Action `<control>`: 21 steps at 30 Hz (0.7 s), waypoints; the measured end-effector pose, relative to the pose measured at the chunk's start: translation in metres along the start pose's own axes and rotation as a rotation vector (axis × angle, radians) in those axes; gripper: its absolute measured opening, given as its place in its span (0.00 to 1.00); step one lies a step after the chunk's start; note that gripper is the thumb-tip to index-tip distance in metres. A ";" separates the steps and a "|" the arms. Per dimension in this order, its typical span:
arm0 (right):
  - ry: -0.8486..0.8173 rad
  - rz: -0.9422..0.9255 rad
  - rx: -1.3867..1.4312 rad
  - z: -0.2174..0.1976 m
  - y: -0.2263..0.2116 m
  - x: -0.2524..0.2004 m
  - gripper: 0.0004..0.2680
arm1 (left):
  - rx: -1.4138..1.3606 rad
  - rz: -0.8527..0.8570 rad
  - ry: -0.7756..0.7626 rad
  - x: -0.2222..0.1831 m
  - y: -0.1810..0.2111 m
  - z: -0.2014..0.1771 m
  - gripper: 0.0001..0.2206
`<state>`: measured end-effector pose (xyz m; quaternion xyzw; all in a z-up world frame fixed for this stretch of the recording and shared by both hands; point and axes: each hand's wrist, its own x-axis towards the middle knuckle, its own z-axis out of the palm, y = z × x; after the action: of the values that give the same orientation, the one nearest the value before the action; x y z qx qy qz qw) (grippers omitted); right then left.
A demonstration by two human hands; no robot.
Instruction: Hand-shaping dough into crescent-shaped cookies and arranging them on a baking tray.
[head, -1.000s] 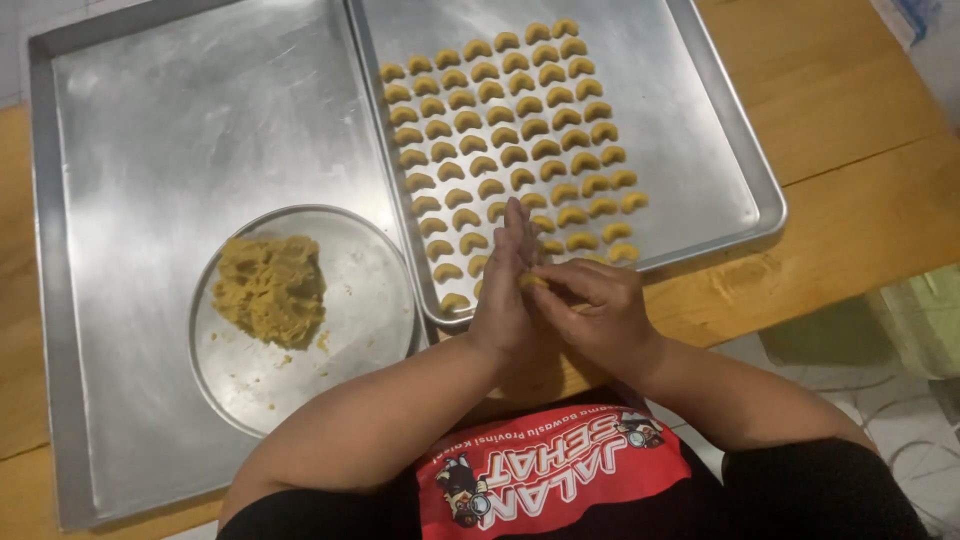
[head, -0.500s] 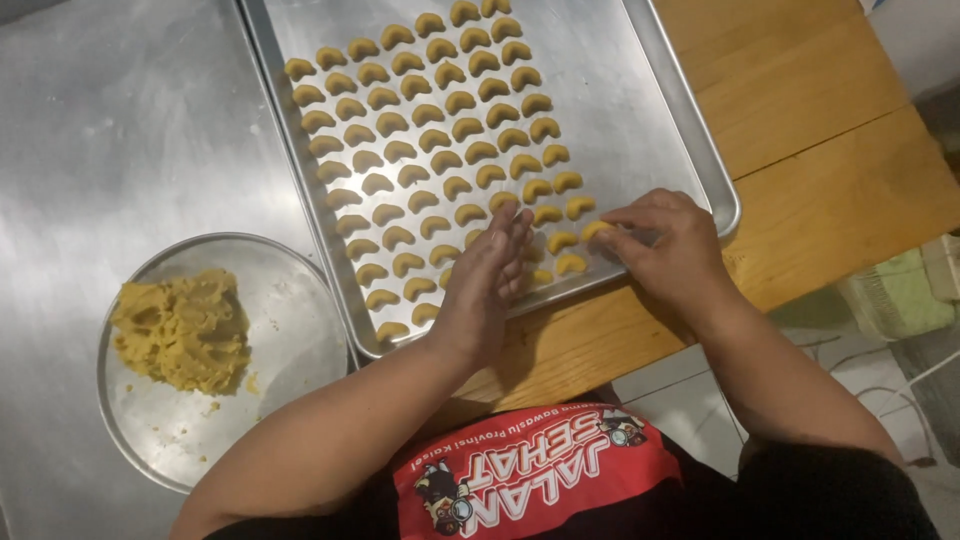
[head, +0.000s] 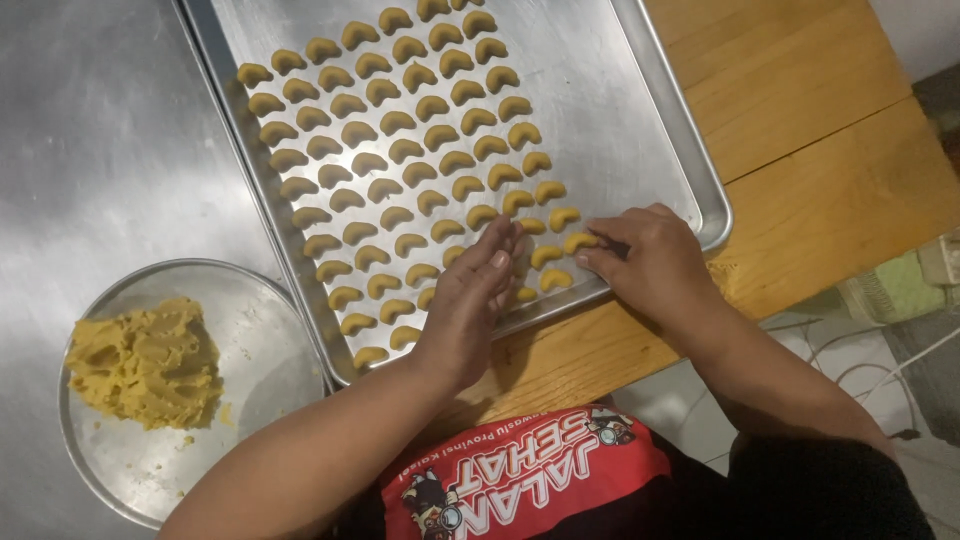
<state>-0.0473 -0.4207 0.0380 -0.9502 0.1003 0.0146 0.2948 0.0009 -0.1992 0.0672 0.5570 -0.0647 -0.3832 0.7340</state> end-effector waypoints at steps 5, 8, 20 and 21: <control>0.000 0.021 -0.034 0.005 0.004 0.000 0.09 | -0.009 0.009 0.001 0.000 -0.006 -0.004 0.40; 0.024 0.013 -0.050 0.010 0.006 0.000 0.07 | -0.015 0.017 0.011 -0.002 -0.004 -0.005 0.40; 0.077 -0.436 -0.050 0.020 -0.062 -0.018 0.10 | -0.121 0.196 0.254 -0.053 -0.008 -0.045 0.29; 0.046 -0.535 0.016 0.028 -0.075 -0.019 0.09 | -0.131 0.224 0.291 -0.062 -0.008 -0.051 0.25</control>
<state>-0.0501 -0.3416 0.0585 -0.9406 -0.1476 -0.0863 0.2932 -0.0200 -0.1217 0.0617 0.5467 0.0055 -0.2180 0.8085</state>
